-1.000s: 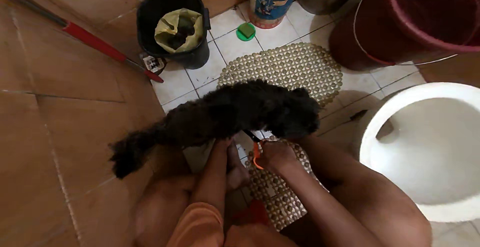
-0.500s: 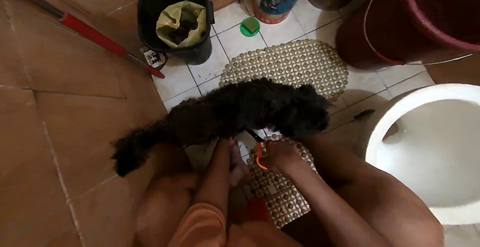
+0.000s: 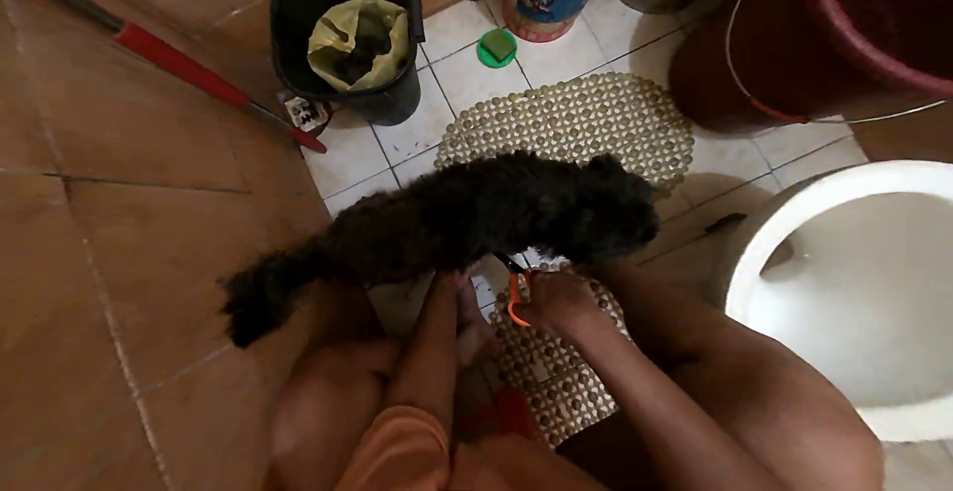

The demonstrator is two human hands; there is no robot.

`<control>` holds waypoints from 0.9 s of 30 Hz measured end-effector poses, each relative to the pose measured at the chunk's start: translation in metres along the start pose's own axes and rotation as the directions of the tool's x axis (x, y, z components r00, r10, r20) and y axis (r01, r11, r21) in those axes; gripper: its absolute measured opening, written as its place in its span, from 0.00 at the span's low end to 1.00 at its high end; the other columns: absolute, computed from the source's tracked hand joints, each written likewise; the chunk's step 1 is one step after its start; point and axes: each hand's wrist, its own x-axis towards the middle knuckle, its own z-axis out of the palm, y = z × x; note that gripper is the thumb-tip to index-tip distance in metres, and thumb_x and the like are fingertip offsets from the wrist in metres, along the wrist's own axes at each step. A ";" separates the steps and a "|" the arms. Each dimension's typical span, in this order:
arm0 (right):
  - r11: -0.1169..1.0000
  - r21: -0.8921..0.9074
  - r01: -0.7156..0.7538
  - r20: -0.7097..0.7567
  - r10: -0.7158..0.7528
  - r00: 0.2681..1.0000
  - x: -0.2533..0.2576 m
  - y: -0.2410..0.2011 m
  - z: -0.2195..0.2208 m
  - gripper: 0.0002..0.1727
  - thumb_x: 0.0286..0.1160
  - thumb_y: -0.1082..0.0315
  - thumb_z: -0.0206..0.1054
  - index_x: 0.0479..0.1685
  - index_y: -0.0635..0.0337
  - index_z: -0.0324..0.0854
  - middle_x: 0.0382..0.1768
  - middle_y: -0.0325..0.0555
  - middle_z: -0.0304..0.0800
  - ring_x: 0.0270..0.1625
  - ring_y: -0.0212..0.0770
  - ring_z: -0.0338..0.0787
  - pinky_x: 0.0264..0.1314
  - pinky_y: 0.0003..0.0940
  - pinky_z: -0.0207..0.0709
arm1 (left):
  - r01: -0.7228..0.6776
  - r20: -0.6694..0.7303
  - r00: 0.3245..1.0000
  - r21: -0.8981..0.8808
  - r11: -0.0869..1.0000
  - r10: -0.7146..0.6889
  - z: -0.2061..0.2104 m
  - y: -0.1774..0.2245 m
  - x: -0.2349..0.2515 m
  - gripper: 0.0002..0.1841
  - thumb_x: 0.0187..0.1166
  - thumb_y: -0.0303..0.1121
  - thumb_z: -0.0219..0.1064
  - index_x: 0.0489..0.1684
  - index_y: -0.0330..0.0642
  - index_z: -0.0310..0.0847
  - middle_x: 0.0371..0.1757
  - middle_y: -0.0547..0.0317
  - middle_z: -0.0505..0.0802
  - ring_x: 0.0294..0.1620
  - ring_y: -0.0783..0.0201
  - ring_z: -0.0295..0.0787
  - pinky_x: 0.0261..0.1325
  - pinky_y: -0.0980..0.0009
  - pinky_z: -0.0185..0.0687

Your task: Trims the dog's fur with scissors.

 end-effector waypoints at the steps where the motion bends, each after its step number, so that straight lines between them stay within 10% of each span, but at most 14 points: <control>1: 1.000 0.005 -0.007 -0.006 0.007 1.000 0.003 0.001 0.000 0.40 0.78 0.37 0.66 0.70 0.68 0.77 0.67 0.66 0.84 0.73 0.64 0.84 0.68 0.66 0.76 | 0.012 0.013 1.000 -0.008 1.000 -0.012 0.001 -0.001 0.002 0.20 0.93 0.23 0.47 0.80 0.26 0.63 0.72 0.38 0.81 0.66 0.54 0.84 0.68 0.64 0.83; 27: 0.998 -0.061 -0.032 -0.094 0.026 0.995 0.020 -0.027 -0.007 0.36 0.76 0.48 0.71 0.72 0.71 0.75 0.72 0.70 0.80 0.73 0.70 0.82 0.65 0.72 0.75 | 0.098 0.005 0.995 0.035 0.995 -0.099 0.010 0.014 -0.012 0.17 0.95 0.28 0.45 0.72 0.27 0.69 0.58 0.43 0.84 0.50 0.59 0.82 0.57 0.68 0.81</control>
